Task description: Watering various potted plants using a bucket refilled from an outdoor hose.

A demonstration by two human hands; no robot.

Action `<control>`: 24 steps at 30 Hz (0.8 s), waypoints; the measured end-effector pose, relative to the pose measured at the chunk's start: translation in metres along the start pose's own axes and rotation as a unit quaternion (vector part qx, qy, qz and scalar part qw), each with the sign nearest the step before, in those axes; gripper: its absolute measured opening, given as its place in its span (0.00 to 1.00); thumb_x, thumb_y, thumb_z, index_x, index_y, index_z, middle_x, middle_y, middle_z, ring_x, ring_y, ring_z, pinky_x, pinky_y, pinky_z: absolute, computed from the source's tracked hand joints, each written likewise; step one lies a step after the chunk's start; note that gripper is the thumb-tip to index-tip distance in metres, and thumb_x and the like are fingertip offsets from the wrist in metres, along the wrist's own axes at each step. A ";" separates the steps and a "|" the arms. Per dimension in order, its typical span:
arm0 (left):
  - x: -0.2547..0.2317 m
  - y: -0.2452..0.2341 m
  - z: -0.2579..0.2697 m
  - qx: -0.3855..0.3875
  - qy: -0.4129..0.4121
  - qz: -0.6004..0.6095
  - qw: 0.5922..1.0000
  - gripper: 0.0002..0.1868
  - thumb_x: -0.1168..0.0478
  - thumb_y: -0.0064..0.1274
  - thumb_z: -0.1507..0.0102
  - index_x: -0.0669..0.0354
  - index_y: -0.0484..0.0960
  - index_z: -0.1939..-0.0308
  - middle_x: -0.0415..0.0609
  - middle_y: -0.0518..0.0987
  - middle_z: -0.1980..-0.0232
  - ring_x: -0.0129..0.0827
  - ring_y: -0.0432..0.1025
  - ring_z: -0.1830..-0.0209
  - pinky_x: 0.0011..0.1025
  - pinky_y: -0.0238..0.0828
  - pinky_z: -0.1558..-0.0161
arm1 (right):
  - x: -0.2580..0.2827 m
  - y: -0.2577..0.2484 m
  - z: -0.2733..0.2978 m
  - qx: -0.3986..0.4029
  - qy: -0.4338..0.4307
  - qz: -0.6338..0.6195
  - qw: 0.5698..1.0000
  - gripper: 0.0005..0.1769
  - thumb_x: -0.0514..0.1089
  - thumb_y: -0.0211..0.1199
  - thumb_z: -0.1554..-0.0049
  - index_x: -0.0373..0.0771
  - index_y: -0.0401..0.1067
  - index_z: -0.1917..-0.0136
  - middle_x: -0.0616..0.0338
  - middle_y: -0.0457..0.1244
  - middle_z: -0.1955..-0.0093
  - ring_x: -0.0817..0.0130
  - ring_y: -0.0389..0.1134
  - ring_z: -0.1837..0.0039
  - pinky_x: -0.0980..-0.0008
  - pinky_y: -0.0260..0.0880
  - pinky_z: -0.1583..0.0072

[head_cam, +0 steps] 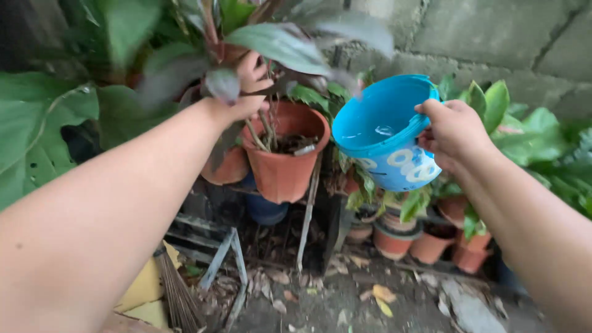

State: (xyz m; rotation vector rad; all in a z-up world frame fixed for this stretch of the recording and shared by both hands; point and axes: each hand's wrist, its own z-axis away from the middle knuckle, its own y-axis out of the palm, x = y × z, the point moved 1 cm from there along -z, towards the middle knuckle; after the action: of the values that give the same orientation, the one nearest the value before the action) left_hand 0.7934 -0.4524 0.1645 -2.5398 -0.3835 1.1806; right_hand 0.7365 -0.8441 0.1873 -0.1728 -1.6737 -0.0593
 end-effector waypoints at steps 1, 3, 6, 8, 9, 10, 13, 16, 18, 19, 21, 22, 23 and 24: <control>-0.019 -0.006 0.003 -0.007 0.001 -0.007 1.000 0.35 0.57 0.48 0.35 0.47 0.46 0.29 0.51 0.66 0.32 0.41 0.75 0.57 0.26 0.70 0.69 | 0.001 0.000 -0.018 0.008 -0.005 -0.003 1.000 0.07 0.44 0.63 0.43 0.41 0.67 0.58 0.63 0.59 0.66 0.70 0.59 0.66 0.68 0.61 0.63; -0.050 -0.017 0.021 -0.034 -0.184 -0.020 0.982 0.36 0.49 0.43 0.33 0.33 0.46 0.22 0.47 0.72 0.29 0.44 0.84 0.66 0.31 0.70 0.82 | -0.003 0.006 -0.047 0.032 -0.021 0.042 0.998 0.11 0.45 0.63 0.42 0.38 0.67 0.61 0.57 0.59 0.68 0.64 0.59 0.69 0.64 0.62 0.64; -0.047 -0.024 0.027 -0.039 -0.200 -0.040 0.978 0.31 0.45 0.41 0.31 0.32 0.51 0.24 0.50 0.77 0.34 0.39 0.84 0.68 0.27 0.66 0.85 | 0.006 0.019 -0.061 0.037 -0.028 0.077 0.996 0.13 0.46 0.63 0.41 0.38 0.67 0.63 0.58 0.60 0.68 0.66 0.60 0.68 0.65 0.64 0.64; -0.055 -0.026 0.028 -0.034 -0.201 -0.042 0.978 0.30 0.45 0.41 0.31 0.34 0.54 0.25 0.50 0.77 0.35 0.40 0.84 0.67 0.27 0.66 0.85 | 0.007 0.028 -0.074 0.051 -0.037 0.082 0.995 0.13 0.46 0.63 0.41 0.38 0.67 0.63 0.59 0.61 0.67 0.67 0.61 0.67 0.66 0.66 0.63; -0.060 -0.028 0.029 -0.026 -0.200 -0.041 0.979 0.29 0.45 0.41 0.31 0.37 0.57 0.27 0.50 0.78 0.36 0.40 0.84 0.66 0.27 0.65 0.84 | 0.007 0.033 -0.079 0.060 -0.045 0.088 0.993 0.12 0.45 0.63 0.41 0.38 0.68 0.63 0.60 0.61 0.66 0.68 0.61 0.66 0.67 0.67 0.61; -0.055 -0.029 0.030 -0.027 -0.203 -0.042 0.978 0.29 0.45 0.41 0.31 0.37 0.57 0.27 0.50 0.78 0.36 0.40 0.84 0.66 0.27 0.65 0.84 | 0.006 0.037 -0.083 0.063 -0.044 0.088 0.993 0.12 0.45 0.63 0.41 0.38 0.68 0.63 0.60 0.61 0.66 0.68 0.61 0.66 0.67 0.67 0.61; -0.036 -0.032 0.025 -0.021 -0.200 -0.039 0.979 0.27 0.48 0.42 0.30 0.42 0.58 0.28 0.51 0.78 0.36 0.39 0.84 0.62 0.27 0.67 0.82 | 0.007 0.047 -0.095 0.066 -0.029 0.056 0.996 0.13 0.45 0.64 0.41 0.39 0.67 0.63 0.61 0.62 0.65 0.69 0.62 0.65 0.68 0.66 0.61; 0.000 -0.028 0.019 0.006 -0.133 0.015 0.991 0.28 0.55 0.46 0.30 0.47 0.58 0.27 0.53 0.79 0.33 0.36 0.81 0.63 0.26 0.68 0.76 | 0.007 0.054 -0.098 0.034 -0.002 0.079 0.996 0.12 0.46 0.64 0.40 0.40 0.67 0.62 0.61 0.60 0.65 0.68 0.61 0.65 0.66 0.69 0.60; 0.028 -0.022 0.012 0.049 0.032 0.148 0.987 0.31 0.66 0.49 0.29 0.50 0.56 0.24 0.57 0.74 0.28 0.34 0.73 0.48 0.28 0.70 0.56 | 0.011 0.058 -0.092 0.030 -0.008 0.109 0.994 0.13 0.47 0.64 0.39 0.39 0.68 0.62 0.60 0.62 0.65 0.70 0.63 0.65 0.67 0.70 0.59; 0.033 -0.023 0.012 0.051 0.031 0.149 0.987 0.31 0.66 0.49 0.29 0.50 0.56 0.24 0.57 0.74 0.28 0.34 0.73 0.48 0.28 0.70 0.56 | 0.009 0.060 -0.093 0.029 -0.005 0.109 0.994 0.13 0.47 0.64 0.39 0.39 0.68 0.62 0.60 0.62 0.65 0.70 0.63 0.65 0.67 0.70 0.59; 0.040 -0.021 0.010 0.075 0.171 0.190 0.964 0.30 0.71 0.47 0.27 0.55 0.55 0.23 0.60 0.68 0.24 0.40 0.69 0.29 0.35 0.69 0.39 | 0.006 0.062 -0.096 0.020 -0.039 0.132 0.990 0.12 0.46 0.66 0.40 0.39 0.68 0.60 0.59 0.63 0.64 0.68 0.64 0.65 0.65 0.70 0.60; 0.028 -0.022 0.012 0.075 0.172 0.191 0.963 0.30 0.71 0.47 0.27 0.55 0.55 0.23 0.60 0.68 0.24 0.40 0.69 0.29 0.35 0.69 0.39 | 0.008 0.063 -0.094 0.018 -0.039 0.132 0.990 0.12 0.46 0.66 0.40 0.39 0.68 0.60 0.59 0.63 0.64 0.68 0.64 0.65 0.65 0.70 0.60; 0.016 -0.022 0.015 0.059 0.113 0.154 0.980 0.29 0.69 0.46 0.28 0.55 0.56 0.24 0.59 0.70 0.25 0.40 0.71 0.37 0.36 0.69 0.48 | 0.009 0.063 -0.092 0.007 -0.040 0.155 0.987 0.13 0.46 0.65 0.39 0.36 0.68 0.59 0.58 0.64 0.63 0.67 0.66 0.65 0.64 0.71 0.60; 0.005 -0.024 0.017 0.043 0.052 0.116 0.991 0.29 0.67 0.46 0.30 0.55 0.57 0.25 0.57 0.71 0.26 0.41 0.74 0.45 0.36 0.69 0.58 | 0.011 0.066 -0.091 -0.003 -0.041 0.176 0.983 0.14 0.47 0.65 0.39 0.34 0.69 0.58 0.56 0.65 0.63 0.66 0.67 0.65 0.63 0.72 0.60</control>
State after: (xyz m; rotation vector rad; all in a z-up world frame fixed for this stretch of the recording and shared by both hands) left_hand 0.7806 -0.4254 0.1601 -2.6097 -0.0128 1.1088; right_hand 0.8344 -0.7912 0.2045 -0.4785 -1.7019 0.2129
